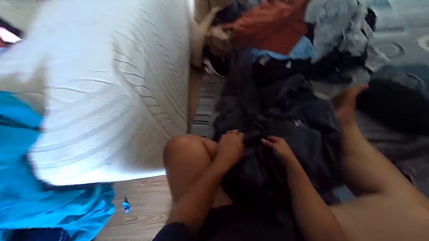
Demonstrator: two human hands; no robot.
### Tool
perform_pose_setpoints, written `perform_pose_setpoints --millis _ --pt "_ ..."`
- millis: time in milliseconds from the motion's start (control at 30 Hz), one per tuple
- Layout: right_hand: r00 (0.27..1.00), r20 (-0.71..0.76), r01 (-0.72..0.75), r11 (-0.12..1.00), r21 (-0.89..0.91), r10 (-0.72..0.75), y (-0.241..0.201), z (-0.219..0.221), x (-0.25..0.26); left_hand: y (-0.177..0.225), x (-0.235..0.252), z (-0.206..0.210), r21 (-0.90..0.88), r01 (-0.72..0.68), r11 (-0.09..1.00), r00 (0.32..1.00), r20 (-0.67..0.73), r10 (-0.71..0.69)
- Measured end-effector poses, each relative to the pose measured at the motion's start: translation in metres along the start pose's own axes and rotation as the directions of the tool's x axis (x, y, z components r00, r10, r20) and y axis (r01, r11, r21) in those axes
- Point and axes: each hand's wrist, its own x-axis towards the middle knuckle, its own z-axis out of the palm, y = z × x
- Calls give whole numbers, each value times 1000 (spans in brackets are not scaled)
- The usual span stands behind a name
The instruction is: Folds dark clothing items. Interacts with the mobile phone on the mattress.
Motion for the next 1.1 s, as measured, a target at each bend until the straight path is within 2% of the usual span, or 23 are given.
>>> perform_pose_setpoints --millis 67,133,167,233,367,500,533,600,667,700,833,900,967,1033,1100 --pt "995 95 -14 998 -69 20 0 -14 1 -19 -4 8 17 -23 1000 1000 14 22" --pt "985 167 -11 988 -153 37 2 -22 -3 -25 -11 12 25 -142 989 985 -91 144" --pt "983 181 -9 983 -181 43 5 -24 -6 -26 -13 17 41 -231 972 956 -178 235" --pt "980 196 0 975 -221 45 7 -28 -10 -28 -15 24 63 -350 934 900 -253 355" --pt "979 200 -2 984 -179 38 7 -36 -16 -29 -16 30 54 -445 894 864 -236 444" --pt "976 216 1 996 -93 19 4 -33 -18 -13 -15 18 -61 -313 948 927 -235 291" --pt "974 224 -13 996 -83 31 1 -31 -20 -9 -12 14 -63 -258 964 953 -178 243" --pt "967 250 -34 996 -82 53 -7 -27 -24 -5 -2 10 -32 -145 989 989 36 147" --pt "955 294 -3 994 -112 36 -18 -15 -27 -6 4 7 34 -78 996 976 207 69" --pt "952 307 24 990 -140 20 -23 -9 -28 -4 5 4 72 -66 995 967 250 46" --pt "965 263 87 964 -252 -18 -32 12 -39 5 4 4 165 -78 983 961 276 30" --pt "973 231 94 958 -270 -30 -36 17 -42 3 -1 5 98 -71 993 979 198 50" --pt "981 187 104 964 -245 -58 -39 19 -46 -1 -10 7 -95 -100 990 992 73 107" --pt "985 153 118 967 -227 -85 -42 17 -49 -5 -19 9 -323 -167 931 986 -34 165" --pt "986 135 128 961 -246 -97 -45 15 -53 -5 -22 13 -468 -207 859 978 -78 194"
